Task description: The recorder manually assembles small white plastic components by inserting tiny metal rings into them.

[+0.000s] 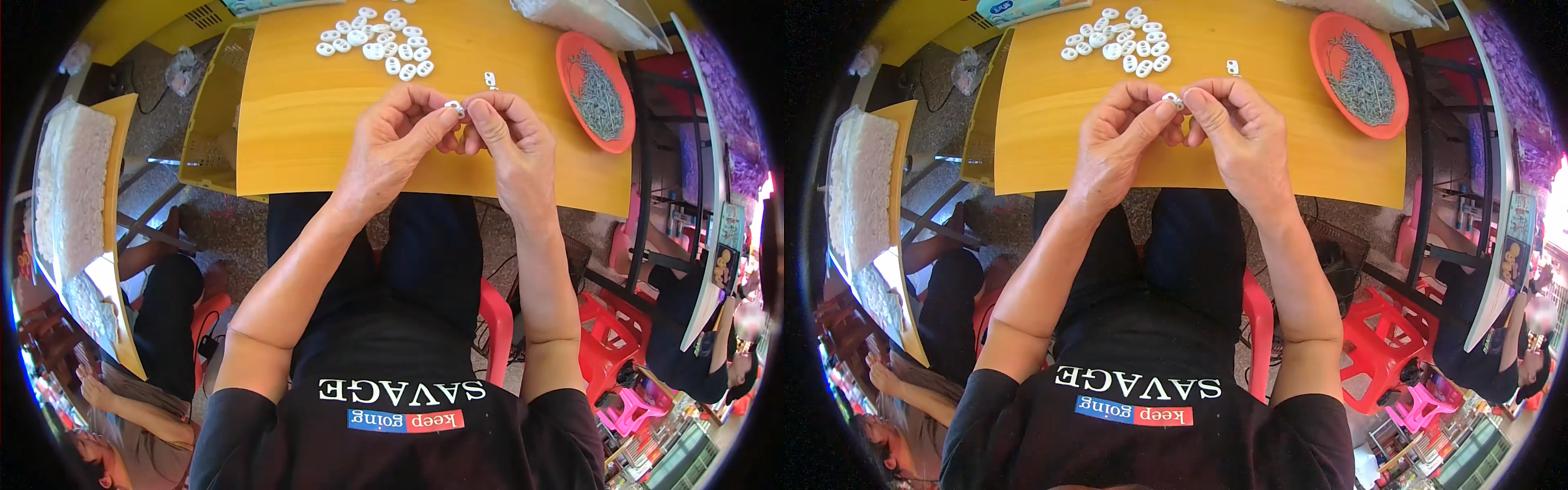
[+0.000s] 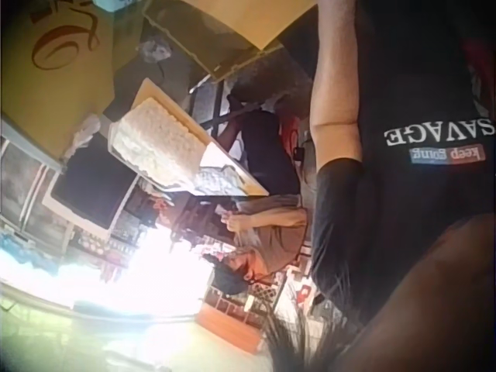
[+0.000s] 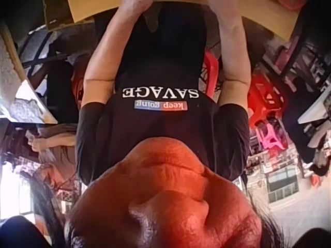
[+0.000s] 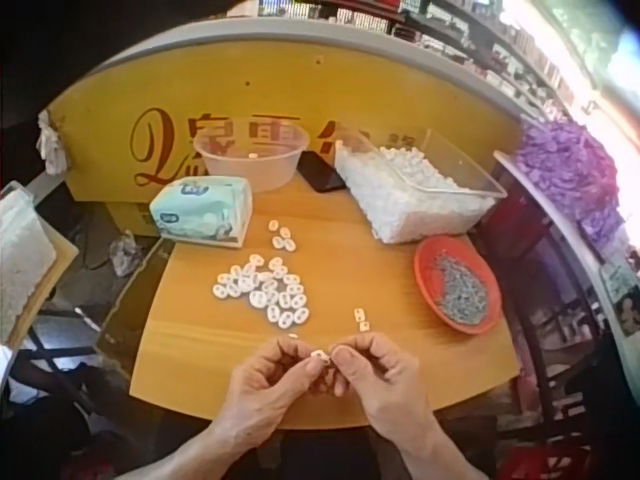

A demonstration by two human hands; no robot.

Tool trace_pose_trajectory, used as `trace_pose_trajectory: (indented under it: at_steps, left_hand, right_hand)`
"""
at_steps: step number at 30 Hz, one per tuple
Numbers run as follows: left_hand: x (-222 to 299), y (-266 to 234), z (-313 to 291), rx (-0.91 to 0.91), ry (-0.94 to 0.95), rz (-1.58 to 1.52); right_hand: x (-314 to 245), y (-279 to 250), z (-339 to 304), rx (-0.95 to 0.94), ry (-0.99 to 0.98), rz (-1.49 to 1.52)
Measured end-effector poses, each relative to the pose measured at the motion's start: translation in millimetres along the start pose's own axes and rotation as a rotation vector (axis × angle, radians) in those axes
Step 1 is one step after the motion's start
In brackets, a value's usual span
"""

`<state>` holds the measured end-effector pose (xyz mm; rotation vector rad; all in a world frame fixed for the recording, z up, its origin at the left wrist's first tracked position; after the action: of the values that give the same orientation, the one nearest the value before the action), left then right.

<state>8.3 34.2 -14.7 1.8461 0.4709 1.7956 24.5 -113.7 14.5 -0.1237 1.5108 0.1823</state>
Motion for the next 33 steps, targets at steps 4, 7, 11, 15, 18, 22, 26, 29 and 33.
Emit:
trace_pose_trajectory:
  at_steps: [4, 7, 11, 15, 18, 22, 26, 29, 33]
  left_hand:
    - [1, 2, -1, -0.015, 0.005, 0.011]
    - [1, 2, 0, -0.009, 0.003, 0.03]
    - [2, 1, -1, 0.001, 0.012, 0.047]
    - [2, 3, -1, 0.026, 0.005, 0.077]
    - [2, 1, -1, 0.044, 0.005, 0.077]
    - [1, 4, -1, 0.062, 0.03, 0.114]
    - [0, 6, 0, 0.073, 0.059, 0.19]
    - [1, 5, 1, 0.045, 0.039, 0.186]
    - [1, 5, 1, 0.03, 0.016, 0.135]
  right_hand:
    - [-1, 0, 0, -0.003, -0.002, 0.005]
    - [-2, 0, 0, -0.009, 0.005, -0.029]
    - [-2, 4, 0, 0.001, -0.041, -0.098]
    - [-4, 5, -1, 0.048, -0.1, -0.235]
    - [-5, 7, 0, 0.053, -0.078, -0.228]
    - [-6, 9, 0, 0.063, -0.057, -0.221]
    - [-3, 4, 0, 0.1, -0.032, -0.276]
    - [-5, -3, 2, 0.076, 0.019, -0.272]
    - [-23, -9, 5, 0.01, -0.171, -0.465]
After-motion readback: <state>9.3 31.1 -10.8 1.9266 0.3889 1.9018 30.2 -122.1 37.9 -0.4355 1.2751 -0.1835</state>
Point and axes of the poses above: each hand's wrist, its own z-axis towards the middle knuckle, its own y-axis out of the palm, x = y × z, the point moved 2 cm from there along z, towards the middle knuckle, and after that the axes turned 4 degrees about -z, right-handed, at the moved point
